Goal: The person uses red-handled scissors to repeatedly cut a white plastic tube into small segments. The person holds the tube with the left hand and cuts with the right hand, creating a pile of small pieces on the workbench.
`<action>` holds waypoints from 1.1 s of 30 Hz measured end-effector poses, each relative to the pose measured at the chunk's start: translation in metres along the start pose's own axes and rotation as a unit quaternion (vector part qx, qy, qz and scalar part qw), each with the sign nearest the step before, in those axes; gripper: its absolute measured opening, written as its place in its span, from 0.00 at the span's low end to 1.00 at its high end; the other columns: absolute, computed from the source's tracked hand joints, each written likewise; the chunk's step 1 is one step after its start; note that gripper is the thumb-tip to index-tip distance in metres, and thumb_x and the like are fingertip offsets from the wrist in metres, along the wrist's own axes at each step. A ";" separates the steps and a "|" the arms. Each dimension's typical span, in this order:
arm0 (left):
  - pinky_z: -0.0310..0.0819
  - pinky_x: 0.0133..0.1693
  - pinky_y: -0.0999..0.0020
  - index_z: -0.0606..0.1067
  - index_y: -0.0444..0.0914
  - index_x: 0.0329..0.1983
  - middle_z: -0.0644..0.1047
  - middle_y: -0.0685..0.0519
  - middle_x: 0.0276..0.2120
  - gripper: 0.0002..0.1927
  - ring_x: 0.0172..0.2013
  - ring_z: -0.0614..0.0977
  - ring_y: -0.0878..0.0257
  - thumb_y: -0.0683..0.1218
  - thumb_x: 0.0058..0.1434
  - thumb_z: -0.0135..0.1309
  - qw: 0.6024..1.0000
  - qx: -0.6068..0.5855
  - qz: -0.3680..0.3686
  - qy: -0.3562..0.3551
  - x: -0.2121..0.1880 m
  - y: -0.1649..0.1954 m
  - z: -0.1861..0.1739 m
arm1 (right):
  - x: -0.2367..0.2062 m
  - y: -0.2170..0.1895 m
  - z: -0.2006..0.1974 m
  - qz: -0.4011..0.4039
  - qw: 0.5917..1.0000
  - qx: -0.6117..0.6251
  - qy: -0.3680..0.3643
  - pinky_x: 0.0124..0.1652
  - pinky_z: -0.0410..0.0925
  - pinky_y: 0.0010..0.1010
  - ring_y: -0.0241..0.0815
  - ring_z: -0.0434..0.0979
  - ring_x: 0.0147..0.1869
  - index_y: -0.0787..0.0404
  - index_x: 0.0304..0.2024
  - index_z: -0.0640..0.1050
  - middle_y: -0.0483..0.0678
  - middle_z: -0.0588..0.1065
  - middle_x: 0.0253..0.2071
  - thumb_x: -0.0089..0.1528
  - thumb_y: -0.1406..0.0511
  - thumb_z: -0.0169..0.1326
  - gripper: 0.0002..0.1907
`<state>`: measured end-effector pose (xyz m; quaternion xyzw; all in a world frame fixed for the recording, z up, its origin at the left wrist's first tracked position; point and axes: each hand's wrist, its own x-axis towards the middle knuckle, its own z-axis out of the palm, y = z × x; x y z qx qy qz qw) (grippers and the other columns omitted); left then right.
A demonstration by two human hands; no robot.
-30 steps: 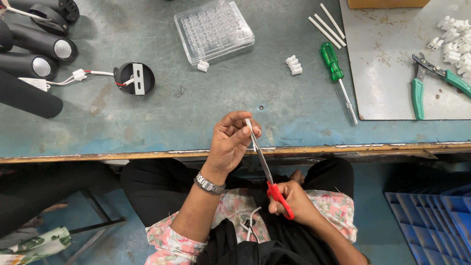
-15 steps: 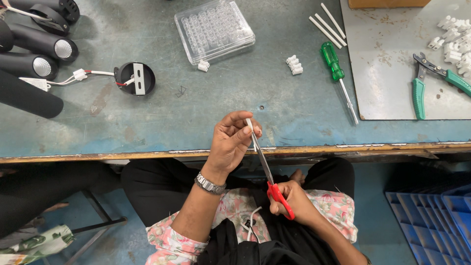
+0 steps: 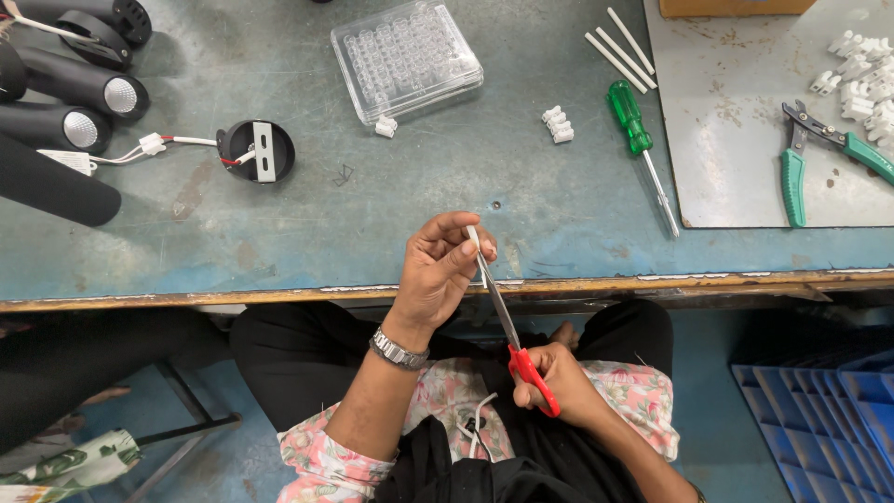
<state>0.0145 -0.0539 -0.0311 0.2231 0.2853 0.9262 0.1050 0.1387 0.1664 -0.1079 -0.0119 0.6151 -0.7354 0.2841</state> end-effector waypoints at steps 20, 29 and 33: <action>0.76 0.52 0.64 0.75 0.36 0.59 0.81 0.48 0.41 0.15 0.46 0.81 0.59 0.38 0.70 0.58 0.999 -0.038 0.004 0.017 -0.005 0.024 -0.017 | 0.019 0.008 0.018 0.009 1.000 -0.017 -0.024 0.23 0.62 0.23 0.31 0.71 0.21 0.66 0.28 0.76 0.46 0.77 0.20 0.52 0.71 0.65 0.09; 0.76 0.52 0.64 0.75 0.36 0.60 0.81 0.49 0.42 0.15 0.46 0.81 0.60 0.38 0.70 0.58 0.999 -0.035 0.006 0.014 -0.013 0.057 -0.039 | 0.040 0.008 0.055 -0.002 0.999 -0.035 -0.022 0.24 0.66 0.22 0.31 0.74 0.22 0.65 0.27 0.76 0.45 0.77 0.21 0.53 0.65 0.70 0.15; 0.76 0.52 0.65 0.75 0.36 0.59 0.81 0.49 0.41 0.15 0.46 0.81 0.60 0.39 0.70 0.58 0.999 -0.030 0.003 0.017 -0.013 0.058 -0.040 | 0.038 0.006 0.056 0.002 0.999 -0.033 -0.016 0.24 0.66 0.23 0.31 0.72 0.22 0.64 0.27 0.76 0.43 0.75 0.20 0.50 0.60 0.73 0.20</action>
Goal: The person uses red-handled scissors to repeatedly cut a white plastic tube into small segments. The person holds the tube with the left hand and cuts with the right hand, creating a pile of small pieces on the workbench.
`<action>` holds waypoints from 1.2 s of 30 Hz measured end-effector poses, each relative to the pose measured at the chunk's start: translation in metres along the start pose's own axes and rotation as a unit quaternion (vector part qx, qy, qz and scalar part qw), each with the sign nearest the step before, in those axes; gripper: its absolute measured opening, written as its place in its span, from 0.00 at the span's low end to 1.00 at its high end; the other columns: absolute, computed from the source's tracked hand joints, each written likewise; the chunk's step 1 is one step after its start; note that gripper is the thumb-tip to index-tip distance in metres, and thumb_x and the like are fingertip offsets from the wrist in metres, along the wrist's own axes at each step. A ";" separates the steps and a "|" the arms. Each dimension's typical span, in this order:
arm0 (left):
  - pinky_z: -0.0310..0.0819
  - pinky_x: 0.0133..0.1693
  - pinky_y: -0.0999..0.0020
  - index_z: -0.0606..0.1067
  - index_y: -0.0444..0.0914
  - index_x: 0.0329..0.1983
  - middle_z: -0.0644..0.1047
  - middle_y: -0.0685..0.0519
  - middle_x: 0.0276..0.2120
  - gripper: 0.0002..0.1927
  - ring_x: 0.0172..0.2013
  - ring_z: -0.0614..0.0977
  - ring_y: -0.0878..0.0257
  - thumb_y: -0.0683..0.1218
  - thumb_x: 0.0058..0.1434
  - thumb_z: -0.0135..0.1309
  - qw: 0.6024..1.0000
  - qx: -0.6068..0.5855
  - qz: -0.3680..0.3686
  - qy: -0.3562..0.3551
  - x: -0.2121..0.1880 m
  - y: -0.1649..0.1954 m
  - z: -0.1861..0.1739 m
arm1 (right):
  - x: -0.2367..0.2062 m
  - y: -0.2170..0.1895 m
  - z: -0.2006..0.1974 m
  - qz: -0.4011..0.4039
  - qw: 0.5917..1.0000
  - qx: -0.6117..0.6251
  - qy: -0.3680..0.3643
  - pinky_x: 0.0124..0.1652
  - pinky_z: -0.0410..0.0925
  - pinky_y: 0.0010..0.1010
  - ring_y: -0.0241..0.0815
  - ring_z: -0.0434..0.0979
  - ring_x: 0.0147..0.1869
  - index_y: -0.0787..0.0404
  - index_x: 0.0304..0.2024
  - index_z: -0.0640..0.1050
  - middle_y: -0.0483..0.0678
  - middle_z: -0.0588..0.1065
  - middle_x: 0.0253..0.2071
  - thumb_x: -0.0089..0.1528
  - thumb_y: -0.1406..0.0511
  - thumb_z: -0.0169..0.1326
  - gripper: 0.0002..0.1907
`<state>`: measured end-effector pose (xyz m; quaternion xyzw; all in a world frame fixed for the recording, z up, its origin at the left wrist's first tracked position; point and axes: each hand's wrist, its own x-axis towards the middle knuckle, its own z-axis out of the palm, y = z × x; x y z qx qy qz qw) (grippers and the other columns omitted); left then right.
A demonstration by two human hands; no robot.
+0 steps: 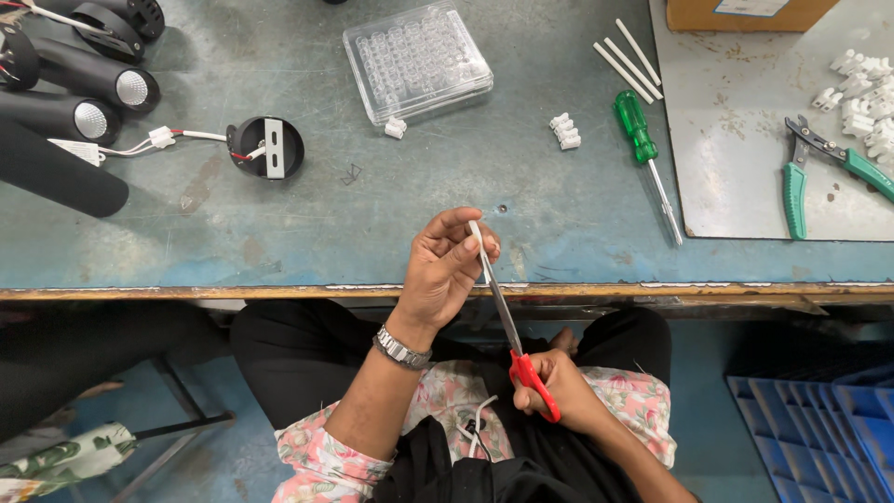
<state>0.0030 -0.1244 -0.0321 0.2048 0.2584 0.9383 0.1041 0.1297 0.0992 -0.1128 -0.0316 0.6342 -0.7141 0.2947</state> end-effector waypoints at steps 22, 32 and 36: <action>0.76 0.52 0.65 0.76 0.36 0.59 0.81 0.49 0.40 0.15 0.45 0.80 0.60 0.38 0.69 0.58 1.000 0.002 0.004 0.007 -0.007 0.013 -0.011 | 0.010 0.015 0.015 -0.016 1.000 0.023 -0.004 0.23 0.64 0.24 0.31 0.71 0.21 0.64 0.26 0.75 0.43 0.73 0.21 0.50 0.59 0.74 0.21; 0.76 0.51 0.65 0.76 0.35 0.58 0.81 0.49 0.40 0.15 0.45 0.80 0.60 0.39 0.69 0.59 1.000 -0.006 0.009 0.007 -0.008 0.013 -0.010 | 0.011 0.018 0.014 -0.023 0.999 0.024 0.007 0.22 0.63 0.24 0.31 0.71 0.21 0.66 0.24 0.76 0.43 0.73 0.23 0.50 0.59 0.75 0.22; 0.77 0.51 0.65 0.76 0.35 0.58 0.81 0.48 0.40 0.15 0.45 0.81 0.59 0.39 0.69 0.58 1.000 0.007 0.007 0.009 -0.008 0.013 -0.009 | 0.010 0.014 0.016 0.016 0.999 0.036 0.003 0.24 0.65 0.24 0.31 0.72 0.21 0.65 0.26 0.76 0.44 0.73 0.21 0.51 0.64 0.71 0.16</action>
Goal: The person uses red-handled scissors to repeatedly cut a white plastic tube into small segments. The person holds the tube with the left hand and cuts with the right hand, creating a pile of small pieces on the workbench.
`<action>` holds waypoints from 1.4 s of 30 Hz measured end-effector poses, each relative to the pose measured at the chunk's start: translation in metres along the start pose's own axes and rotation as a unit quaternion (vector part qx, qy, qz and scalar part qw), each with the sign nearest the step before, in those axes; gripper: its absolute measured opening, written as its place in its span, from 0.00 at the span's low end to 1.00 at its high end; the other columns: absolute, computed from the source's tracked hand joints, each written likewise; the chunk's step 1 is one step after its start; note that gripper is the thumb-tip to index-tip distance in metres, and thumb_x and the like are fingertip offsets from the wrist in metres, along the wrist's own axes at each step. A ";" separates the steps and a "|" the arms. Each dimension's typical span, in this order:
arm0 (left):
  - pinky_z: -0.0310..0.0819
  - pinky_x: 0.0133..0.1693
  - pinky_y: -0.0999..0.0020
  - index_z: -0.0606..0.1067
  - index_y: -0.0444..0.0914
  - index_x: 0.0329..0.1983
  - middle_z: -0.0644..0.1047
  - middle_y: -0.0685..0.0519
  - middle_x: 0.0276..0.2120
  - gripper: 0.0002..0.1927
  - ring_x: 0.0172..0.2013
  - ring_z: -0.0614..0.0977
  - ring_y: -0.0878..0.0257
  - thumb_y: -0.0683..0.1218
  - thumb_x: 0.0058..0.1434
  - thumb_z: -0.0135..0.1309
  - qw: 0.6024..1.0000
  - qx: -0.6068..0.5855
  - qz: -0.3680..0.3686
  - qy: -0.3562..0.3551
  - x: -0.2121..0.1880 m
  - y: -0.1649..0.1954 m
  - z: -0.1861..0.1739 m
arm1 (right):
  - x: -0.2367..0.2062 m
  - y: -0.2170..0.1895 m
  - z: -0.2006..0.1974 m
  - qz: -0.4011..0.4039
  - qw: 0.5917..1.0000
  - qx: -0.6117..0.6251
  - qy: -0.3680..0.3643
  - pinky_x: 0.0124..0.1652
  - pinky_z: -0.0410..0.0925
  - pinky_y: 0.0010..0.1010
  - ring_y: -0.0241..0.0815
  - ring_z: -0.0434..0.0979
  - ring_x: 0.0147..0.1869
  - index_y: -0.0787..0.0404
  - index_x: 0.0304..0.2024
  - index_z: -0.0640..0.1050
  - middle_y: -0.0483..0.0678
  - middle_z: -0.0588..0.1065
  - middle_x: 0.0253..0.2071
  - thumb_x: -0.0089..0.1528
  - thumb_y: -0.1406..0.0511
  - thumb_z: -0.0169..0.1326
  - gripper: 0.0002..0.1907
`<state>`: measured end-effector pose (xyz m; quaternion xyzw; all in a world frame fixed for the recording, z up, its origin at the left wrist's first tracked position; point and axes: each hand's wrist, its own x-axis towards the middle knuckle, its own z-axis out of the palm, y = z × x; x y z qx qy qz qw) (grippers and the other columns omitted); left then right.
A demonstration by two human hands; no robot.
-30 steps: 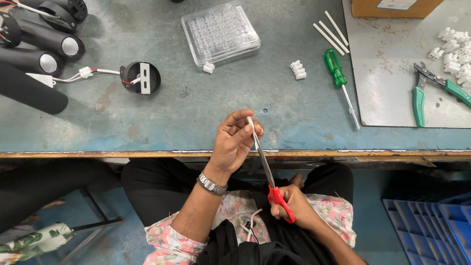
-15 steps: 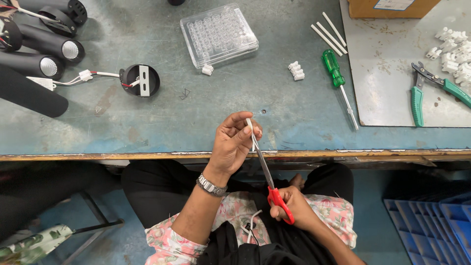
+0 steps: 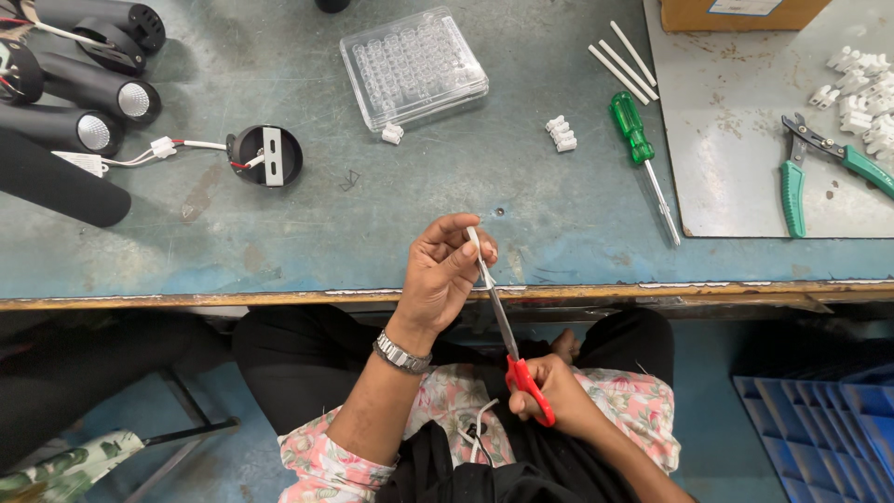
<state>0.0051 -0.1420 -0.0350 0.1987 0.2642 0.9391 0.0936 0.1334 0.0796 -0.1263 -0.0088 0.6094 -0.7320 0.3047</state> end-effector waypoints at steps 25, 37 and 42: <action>0.78 0.51 0.64 0.72 0.37 0.62 0.81 0.46 0.40 0.17 0.45 0.82 0.58 0.37 0.70 0.53 1.000 -0.015 -0.004 0.024 0.003 0.015 0.000 | -0.007 -0.018 0.014 -0.055 0.996 -0.055 -0.038 0.27 0.61 0.23 0.28 0.67 0.25 0.63 0.26 0.74 0.41 0.72 0.22 0.52 0.55 0.70 0.22; 0.78 0.52 0.63 0.75 0.35 0.55 0.81 0.46 0.43 0.10 0.47 0.82 0.57 0.37 0.72 0.55 0.999 -0.039 0.002 0.032 -0.050 0.116 -0.070 | 0.053 0.016 0.130 -0.065 0.995 -0.051 -0.050 0.23 0.58 0.23 0.30 0.67 0.22 0.62 0.25 0.74 0.44 0.73 0.21 0.49 0.40 0.69 0.33; 0.79 0.50 0.64 0.73 0.35 0.59 0.82 0.45 0.45 0.15 0.47 0.83 0.58 0.38 0.70 0.55 0.999 -0.011 0.007 0.033 -0.116 0.115 -0.059 | -0.016 0.038 0.155 -0.086 0.994 -0.073 -0.013 0.22 0.63 0.22 0.30 0.71 0.23 0.59 0.27 0.75 0.44 0.75 0.23 0.48 0.35 0.64 0.36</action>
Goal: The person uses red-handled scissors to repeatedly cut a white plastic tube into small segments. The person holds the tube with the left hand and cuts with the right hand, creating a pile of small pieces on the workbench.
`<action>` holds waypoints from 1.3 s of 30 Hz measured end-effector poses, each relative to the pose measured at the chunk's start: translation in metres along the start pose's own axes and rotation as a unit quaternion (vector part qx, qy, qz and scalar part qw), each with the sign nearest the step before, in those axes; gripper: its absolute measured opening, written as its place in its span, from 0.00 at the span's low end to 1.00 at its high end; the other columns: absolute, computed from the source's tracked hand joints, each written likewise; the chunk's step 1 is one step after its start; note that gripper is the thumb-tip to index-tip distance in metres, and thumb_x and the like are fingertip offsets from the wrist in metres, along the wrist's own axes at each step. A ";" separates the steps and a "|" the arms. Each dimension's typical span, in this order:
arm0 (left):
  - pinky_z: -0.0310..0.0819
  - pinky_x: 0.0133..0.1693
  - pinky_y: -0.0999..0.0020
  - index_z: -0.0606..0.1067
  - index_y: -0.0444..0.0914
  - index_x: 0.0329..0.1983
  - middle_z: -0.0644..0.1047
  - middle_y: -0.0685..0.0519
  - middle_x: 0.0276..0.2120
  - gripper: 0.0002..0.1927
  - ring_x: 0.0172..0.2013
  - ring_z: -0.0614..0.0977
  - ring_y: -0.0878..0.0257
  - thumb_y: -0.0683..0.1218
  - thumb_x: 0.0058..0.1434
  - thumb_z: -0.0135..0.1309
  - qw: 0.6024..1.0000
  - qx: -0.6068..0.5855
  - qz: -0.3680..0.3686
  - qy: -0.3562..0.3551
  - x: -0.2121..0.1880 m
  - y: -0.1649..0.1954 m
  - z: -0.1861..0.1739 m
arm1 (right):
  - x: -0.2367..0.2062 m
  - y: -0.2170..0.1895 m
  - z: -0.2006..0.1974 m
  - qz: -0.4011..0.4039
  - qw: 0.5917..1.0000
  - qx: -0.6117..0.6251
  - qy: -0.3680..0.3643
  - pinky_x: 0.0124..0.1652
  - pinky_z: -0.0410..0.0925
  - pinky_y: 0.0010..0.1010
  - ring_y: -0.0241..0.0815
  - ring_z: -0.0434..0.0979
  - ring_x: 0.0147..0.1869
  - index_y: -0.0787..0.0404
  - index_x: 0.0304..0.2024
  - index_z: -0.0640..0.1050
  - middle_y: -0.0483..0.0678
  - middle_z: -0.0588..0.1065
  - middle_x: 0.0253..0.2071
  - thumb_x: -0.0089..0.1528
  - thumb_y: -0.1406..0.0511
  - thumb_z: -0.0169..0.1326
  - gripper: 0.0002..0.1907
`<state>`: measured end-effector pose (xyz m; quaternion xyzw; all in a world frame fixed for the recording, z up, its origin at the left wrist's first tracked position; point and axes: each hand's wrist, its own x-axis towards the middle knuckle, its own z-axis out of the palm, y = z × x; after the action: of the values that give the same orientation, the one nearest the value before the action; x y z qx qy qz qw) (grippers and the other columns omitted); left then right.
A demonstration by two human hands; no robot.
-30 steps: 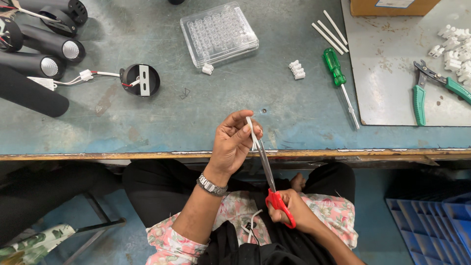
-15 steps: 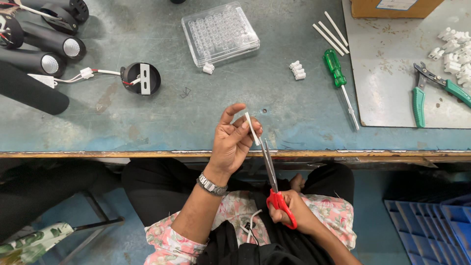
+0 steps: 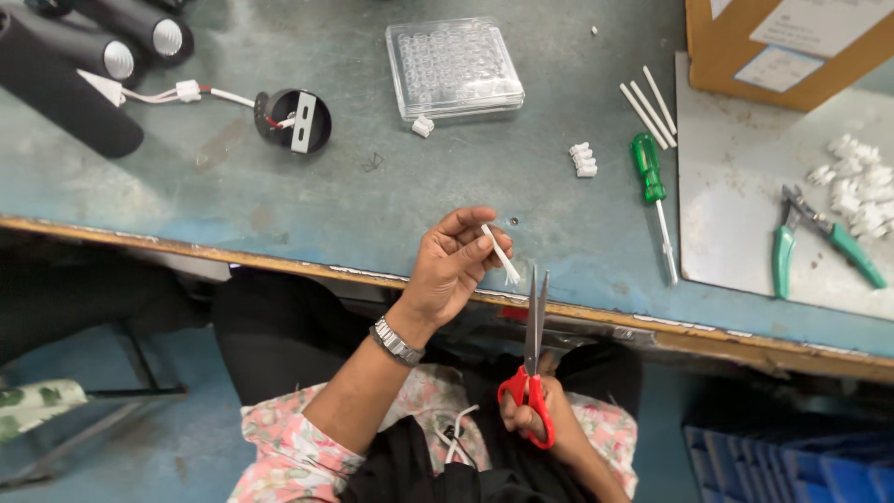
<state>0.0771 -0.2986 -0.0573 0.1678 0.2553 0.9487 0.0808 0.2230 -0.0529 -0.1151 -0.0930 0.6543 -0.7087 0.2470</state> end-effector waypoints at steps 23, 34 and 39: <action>0.82 0.49 0.66 0.68 0.36 0.64 0.82 0.46 0.44 0.24 0.43 0.85 0.60 0.38 0.65 0.58 0.990 0.136 0.017 0.021 -0.099 0.047 -0.035 | -0.017 0.037 0.061 0.077 0.989 -0.020 -0.127 0.30 0.60 0.24 0.32 0.64 0.31 0.62 0.46 0.70 0.46 0.68 0.37 0.45 0.27 0.59 0.51; 0.81 0.50 0.69 0.72 0.32 0.64 0.82 0.44 0.48 0.21 0.44 0.84 0.63 0.37 0.68 0.57 0.982 0.188 0.023 0.026 -0.128 0.061 -0.074 | 0.009 0.070 0.087 0.093 0.986 -0.079 -0.112 0.29 0.58 0.21 0.28 0.62 0.27 0.63 0.39 0.73 0.41 0.69 0.28 0.45 0.28 0.60 0.48; 0.83 0.49 0.67 0.73 0.33 0.60 0.82 0.46 0.46 0.18 0.44 0.86 0.61 0.37 0.67 0.57 0.983 0.176 0.024 0.037 -0.111 0.038 -0.059 | -0.002 0.060 0.056 0.079 0.988 -0.088 -0.100 0.29 0.60 0.22 0.29 0.66 0.25 0.64 0.39 0.74 0.43 0.69 0.27 0.48 0.29 0.60 0.47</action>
<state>0.1562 -0.3845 -0.1168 0.1500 0.4169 0.8963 0.0175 0.2640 -0.1021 -0.1665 -0.1326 0.6916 -0.6136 0.3572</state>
